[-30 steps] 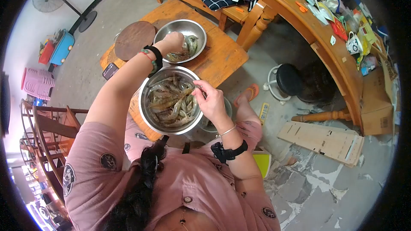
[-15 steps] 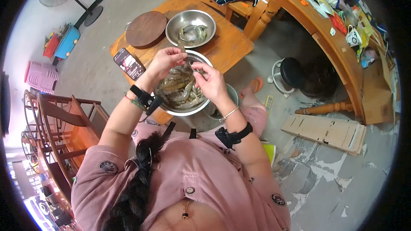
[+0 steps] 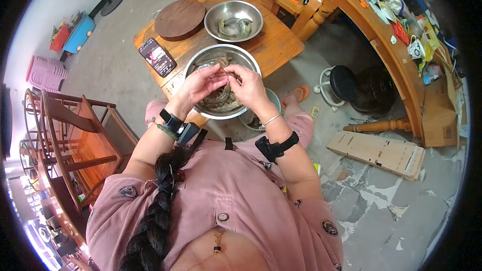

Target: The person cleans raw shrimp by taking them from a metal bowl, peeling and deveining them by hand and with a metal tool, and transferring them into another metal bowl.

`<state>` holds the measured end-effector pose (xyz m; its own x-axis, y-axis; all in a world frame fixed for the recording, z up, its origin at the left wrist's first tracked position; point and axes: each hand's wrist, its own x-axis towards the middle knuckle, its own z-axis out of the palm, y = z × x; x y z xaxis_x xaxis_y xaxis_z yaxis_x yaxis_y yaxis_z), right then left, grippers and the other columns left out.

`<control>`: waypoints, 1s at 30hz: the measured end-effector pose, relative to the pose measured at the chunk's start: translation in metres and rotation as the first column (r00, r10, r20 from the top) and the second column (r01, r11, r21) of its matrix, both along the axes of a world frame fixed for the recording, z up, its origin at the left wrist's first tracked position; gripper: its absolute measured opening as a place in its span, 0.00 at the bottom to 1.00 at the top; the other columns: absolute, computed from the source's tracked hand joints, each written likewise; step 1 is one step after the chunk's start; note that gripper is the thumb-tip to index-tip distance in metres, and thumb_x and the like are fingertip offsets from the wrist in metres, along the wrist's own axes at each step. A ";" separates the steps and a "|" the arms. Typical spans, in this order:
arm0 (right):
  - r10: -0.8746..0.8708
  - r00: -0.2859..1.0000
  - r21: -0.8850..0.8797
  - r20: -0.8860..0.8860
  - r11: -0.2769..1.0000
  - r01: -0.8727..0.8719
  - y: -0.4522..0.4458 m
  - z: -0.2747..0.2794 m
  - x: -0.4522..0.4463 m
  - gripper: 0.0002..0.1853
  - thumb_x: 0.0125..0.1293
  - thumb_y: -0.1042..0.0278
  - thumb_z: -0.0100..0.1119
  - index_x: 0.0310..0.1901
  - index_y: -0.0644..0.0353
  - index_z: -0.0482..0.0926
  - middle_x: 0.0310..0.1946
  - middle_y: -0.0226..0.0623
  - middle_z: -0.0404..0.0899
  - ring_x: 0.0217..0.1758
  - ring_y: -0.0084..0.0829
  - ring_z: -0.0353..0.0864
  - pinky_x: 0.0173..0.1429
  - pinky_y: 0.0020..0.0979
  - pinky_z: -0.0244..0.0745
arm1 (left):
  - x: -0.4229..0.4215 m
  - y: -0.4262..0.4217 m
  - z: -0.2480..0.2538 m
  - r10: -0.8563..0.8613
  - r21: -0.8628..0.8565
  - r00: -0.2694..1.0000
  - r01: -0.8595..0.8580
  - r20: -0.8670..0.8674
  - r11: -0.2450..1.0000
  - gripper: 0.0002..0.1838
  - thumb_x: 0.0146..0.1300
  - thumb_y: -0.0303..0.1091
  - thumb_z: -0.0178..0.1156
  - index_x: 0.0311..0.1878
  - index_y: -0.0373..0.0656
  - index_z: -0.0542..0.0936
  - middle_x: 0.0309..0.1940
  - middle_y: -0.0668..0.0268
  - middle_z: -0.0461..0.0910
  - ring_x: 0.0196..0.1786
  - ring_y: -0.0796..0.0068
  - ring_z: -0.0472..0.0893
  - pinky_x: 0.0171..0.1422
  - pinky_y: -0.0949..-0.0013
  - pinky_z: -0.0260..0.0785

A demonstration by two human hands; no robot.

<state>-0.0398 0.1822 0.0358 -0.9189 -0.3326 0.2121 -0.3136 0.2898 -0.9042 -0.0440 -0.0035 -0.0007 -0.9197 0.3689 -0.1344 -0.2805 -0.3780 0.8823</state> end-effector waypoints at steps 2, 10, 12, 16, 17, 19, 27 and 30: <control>-0.012 1.000 -0.017 0.022 1.000 0.012 0.001 -0.009 -0.002 0.12 0.60 0.78 0.56 0.46 0.64 0.78 0.39 0.44 0.82 0.37 0.30 0.83 0.42 0.28 0.76 | 0.001 -0.002 0.001 -0.008 0.113 0.984 -0.012 0.176 0.994 0.11 0.67 0.34 0.57 0.45 0.36 0.78 0.40 0.59 0.80 0.42 0.67 0.81 0.50 0.67 0.78; 0.000 0.976 -0.156 0.218 0.987 0.035 0.007 -0.028 -0.007 0.13 0.59 0.77 0.58 0.47 0.63 0.79 0.35 0.32 0.82 0.32 0.16 0.77 0.37 0.22 0.74 | 0.002 0.007 0.005 0.130 -0.367 0.965 -0.038 0.230 0.930 0.11 0.64 0.36 0.62 0.41 0.38 0.79 0.31 0.63 0.81 0.28 0.75 0.81 0.34 0.77 0.76; -0.023 0.980 -0.134 0.199 0.990 0.050 0.009 -0.028 -0.009 0.12 0.59 0.77 0.59 0.46 0.62 0.80 0.32 0.31 0.82 0.31 0.16 0.76 0.37 0.22 0.74 | 0.003 0.013 0.014 0.253 -0.710 0.963 -0.239 -0.089 0.662 0.14 0.60 0.37 0.67 0.42 0.38 0.79 0.31 0.64 0.81 0.28 0.73 0.80 0.36 0.76 0.73; -0.017 0.985 -0.113 0.172 0.993 0.037 0.013 -0.024 -0.010 0.12 0.59 0.76 0.59 0.45 0.60 0.81 0.29 0.31 0.81 0.29 0.15 0.74 0.35 0.22 0.72 | -0.003 0.011 0.000 0.105 -0.508 0.618 -0.722 -0.779 0.470 0.16 0.59 0.34 0.67 0.47 0.36 0.79 0.35 0.67 0.82 0.37 0.75 0.79 0.47 0.74 0.73; -0.001 0.986 -0.086 0.167 0.996 0.015 0.015 -0.020 -0.010 0.12 0.59 0.75 0.59 0.45 0.60 0.81 0.29 0.31 0.81 0.28 0.15 0.73 0.35 0.22 0.72 | -0.004 0.008 0.000 0.103 -0.511 0.620 -0.719 -0.778 0.471 0.16 0.59 0.34 0.67 0.47 0.36 0.79 0.35 0.67 0.82 0.37 0.75 0.79 0.47 0.74 0.73; 0.018 0.987 -0.058 0.162 0.998 -0.009 0.017 -0.018 -0.011 0.12 0.59 0.75 0.59 0.45 0.60 0.81 0.29 0.31 0.81 0.27 0.16 0.72 0.35 0.22 0.71 | -0.004 0.001 0.004 0.004 -0.561 0.926 -0.231 -0.377 0.795 0.13 0.62 0.31 0.64 0.48 0.36 0.79 0.37 0.67 0.82 0.39 0.79 0.79 0.47 0.75 0.73; 0.021 0.995 -0.042 0.094 0.999 -0.017 0.013 -0.020 -0.007 0.11 0.59 0.74 0.59 0.45 0.60 0.81 0.29 0.31 0.80 0.26 0.16 0.72 0.33 0.22 0.70 | 0.001 0.000 0.000 0.061 -0.437 0.995 -0.090 -0.080 0.895 0.09 0.62 0.25 0.62 0.45 0.33 0.79 0.36 0.66 0.82 0.38 0.82 0.80 0.43 0.78 0.73; 0.004 0.984 -0.077 0.178 0.997 0.010 0.011 -0.018 -0.005 0.12 0.59 0.75 0.60 0.45 0.60 0.81 0.30 0.32 0.81 0.27 0.16 0.73 0.32 0.23 0.71 | 0.006 -0.002 -0.001 0.149 -0.361 0.989 -0.147 -0.020 0.921 0.09 0.59 0.23 0.65 0.42 0.33 0.78 0.34 0.65 0.82 0.36 0.82 0.80 0.42 0.79 0.73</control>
